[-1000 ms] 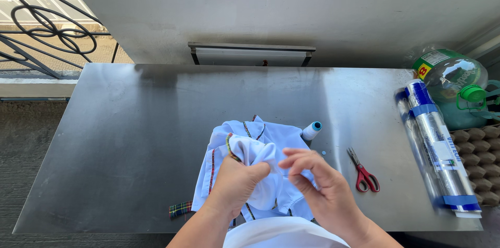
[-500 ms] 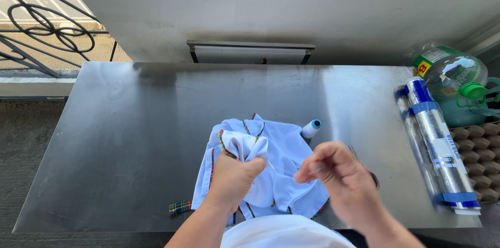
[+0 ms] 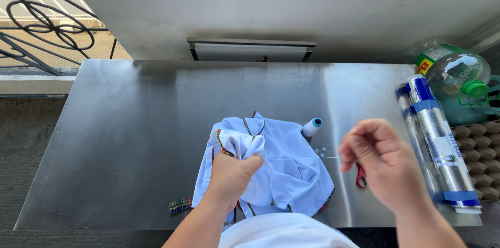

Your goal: The person sews a button onto a white shirt at a metal table. They thread a needle with thread from a spool, cut the thread with scissors, stitch a small button onto the shirt fabric, and pull the thread tight to secure it.

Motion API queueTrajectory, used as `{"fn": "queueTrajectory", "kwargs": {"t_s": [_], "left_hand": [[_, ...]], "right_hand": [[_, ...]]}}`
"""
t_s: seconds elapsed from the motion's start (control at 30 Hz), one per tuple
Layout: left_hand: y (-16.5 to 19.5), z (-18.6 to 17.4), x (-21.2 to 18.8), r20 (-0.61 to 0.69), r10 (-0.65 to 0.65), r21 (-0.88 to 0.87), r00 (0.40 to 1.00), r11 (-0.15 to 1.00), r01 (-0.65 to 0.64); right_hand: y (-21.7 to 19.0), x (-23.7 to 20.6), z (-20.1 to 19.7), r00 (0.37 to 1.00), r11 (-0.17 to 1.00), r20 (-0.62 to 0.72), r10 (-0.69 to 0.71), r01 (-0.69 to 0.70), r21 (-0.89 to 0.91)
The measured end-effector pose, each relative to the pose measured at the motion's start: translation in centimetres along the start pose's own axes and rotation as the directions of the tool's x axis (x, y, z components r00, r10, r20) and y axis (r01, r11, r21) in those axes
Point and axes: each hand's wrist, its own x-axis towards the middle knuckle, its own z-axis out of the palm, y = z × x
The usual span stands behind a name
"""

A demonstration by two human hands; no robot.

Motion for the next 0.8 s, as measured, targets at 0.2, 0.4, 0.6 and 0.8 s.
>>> {"fn": "queueTrajectory", "kwargs": {"t_s": [0.2,0.4,0.6,0.8], "left_hand": [[0.0,-0.1,0.1,-0.002,-0.009,0.031,1.0,0.999,0.009],[-0.1,-0.1,0.2,0.0,-0.028,0.035,1.0,0.999,0.028],[-0.2,-0.1,0.4,-0.016,-0.038,0.029,0.999,0.999,0.039],[-0.8,-0.6,0.8,-0.047,-0.055,0.069,0.997,0.996,0.058]], "right_hand": [[-1.6,0.6,-3.0,0.988,0.991,-0.11,-0.11,0.1,-0.092],[-2.1,0.7,-3.9,0.982,0.992,-0.157,-0.106,0.095,-0.08],[-1.8,0.9,-3.9,0.984,0.992,-0.146,-0.106,0.094,-0.084],[-1.8,0.8,-4.2,0.976,0.985,-0.171,-0.138,0.118,-0.122]]}}
